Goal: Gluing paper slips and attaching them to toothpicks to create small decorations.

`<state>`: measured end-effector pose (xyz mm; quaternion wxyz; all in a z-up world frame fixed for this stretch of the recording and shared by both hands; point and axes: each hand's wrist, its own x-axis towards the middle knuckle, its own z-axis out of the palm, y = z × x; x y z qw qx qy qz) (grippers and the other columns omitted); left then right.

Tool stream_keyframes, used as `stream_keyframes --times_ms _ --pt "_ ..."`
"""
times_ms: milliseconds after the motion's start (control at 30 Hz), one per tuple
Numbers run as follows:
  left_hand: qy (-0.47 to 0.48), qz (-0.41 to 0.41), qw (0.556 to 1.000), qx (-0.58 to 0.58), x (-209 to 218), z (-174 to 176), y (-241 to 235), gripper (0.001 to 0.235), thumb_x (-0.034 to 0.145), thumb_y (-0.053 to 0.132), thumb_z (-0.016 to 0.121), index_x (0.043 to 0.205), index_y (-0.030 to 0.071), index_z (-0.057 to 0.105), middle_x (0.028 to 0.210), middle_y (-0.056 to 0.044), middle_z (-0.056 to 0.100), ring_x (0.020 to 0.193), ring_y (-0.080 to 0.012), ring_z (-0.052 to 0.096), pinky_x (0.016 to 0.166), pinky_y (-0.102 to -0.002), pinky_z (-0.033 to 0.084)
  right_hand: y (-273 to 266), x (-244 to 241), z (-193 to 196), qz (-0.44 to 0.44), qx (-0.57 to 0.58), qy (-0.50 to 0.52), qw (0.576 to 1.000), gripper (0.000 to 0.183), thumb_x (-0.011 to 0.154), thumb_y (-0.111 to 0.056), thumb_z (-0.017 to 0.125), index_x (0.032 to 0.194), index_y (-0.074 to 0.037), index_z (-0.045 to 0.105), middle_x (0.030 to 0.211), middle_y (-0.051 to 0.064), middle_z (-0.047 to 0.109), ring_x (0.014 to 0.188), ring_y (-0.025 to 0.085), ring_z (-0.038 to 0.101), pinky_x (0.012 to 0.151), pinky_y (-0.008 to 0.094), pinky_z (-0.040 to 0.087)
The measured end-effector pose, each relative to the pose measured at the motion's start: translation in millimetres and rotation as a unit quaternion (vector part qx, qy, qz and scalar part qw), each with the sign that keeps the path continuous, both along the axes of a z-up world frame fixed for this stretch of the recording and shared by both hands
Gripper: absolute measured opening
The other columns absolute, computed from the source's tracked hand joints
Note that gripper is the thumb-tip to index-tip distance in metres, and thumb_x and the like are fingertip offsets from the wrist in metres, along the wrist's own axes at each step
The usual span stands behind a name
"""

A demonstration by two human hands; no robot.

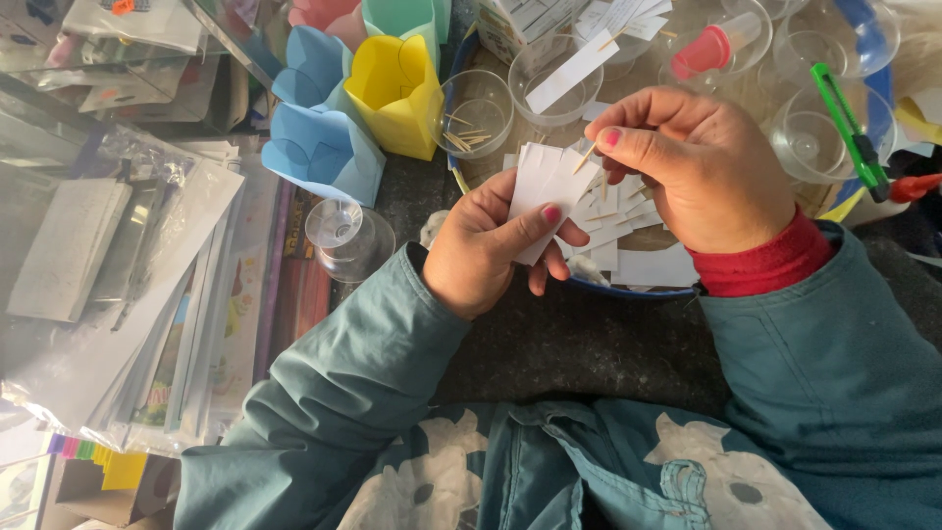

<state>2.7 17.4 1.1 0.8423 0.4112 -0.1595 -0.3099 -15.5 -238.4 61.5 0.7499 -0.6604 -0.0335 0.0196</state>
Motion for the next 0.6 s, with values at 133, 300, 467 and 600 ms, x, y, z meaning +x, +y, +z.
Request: stream_keyframes --times_ms 133,300,467,600 --pt "-0.001 -0.002 1.000 -0.002 0.3 -0.7 0.1 0.033 0.119 0.002 0.070 0.149 -0.007 0.061 0.111 -0.022 0.085 0.075 -0.0224 0.081 0.055 -0.027 0.062 0.3 0.6 -0.3 0.003 0.009 0.002 1.000 0.016 0.115 -0.008 0.073 0.127 0.000 0.079 0.117 0.007 0.079 0.100 0.012 0.070 0.094 0.022 0.058" --pt "0.004 0.000 1.000 0.001 -0.4 0.3 -0.4 0.032 0.119 0.003 0.070 0.147 -0.008 0.060 0.110 -0.022 0.085 0.075 -0.0222 0.081 0.054 -0.026 0.062 0.0 1.0 -1.4 0.005 0.017 0.010 1.000 0.016 0.115 -0.009 0.074 0.127 -0.001 0.080 0.116 0.007 0.080 0.099 0.012 0.069 0.095 0.022 0.057" --pt "0.007 -0.002 1.000 -0.003 0.0 -2.8 -0.5 0.033 0.119 0.003 0.071 0.147 -0.008 0.060 0.111 -0.022 0.085 0.075 -0.0226 0.081 0.055 -0.027 0.062 0.3 0.8 -1.4 0.001 0.018 0.006 1.000 0.016 0.115 -0.010 0.074 0.127 -0.001 0.080 0.115 0.007 0.080 0.098 0.011 0.071 0.093 0.022 0.059" --pt "0.008 0.000 1.000 -0.003 -0.7 -1.8 -0.6 0.032 0.118 0.002 0.070 0.147 -0.008 0.060 0.111 -0.022 0.085 0.075 -0.0223 0.080 0.055 -0.027 0.061 0.5 0.6 -0.2 0.003 0.007 0.000 1.000 0.016 0.116 -0.012 0.074 0.128 -0.002 0.079 0.113 0.005 0.078 0.096 0.010 0.070 0.091 0.021 0.057"
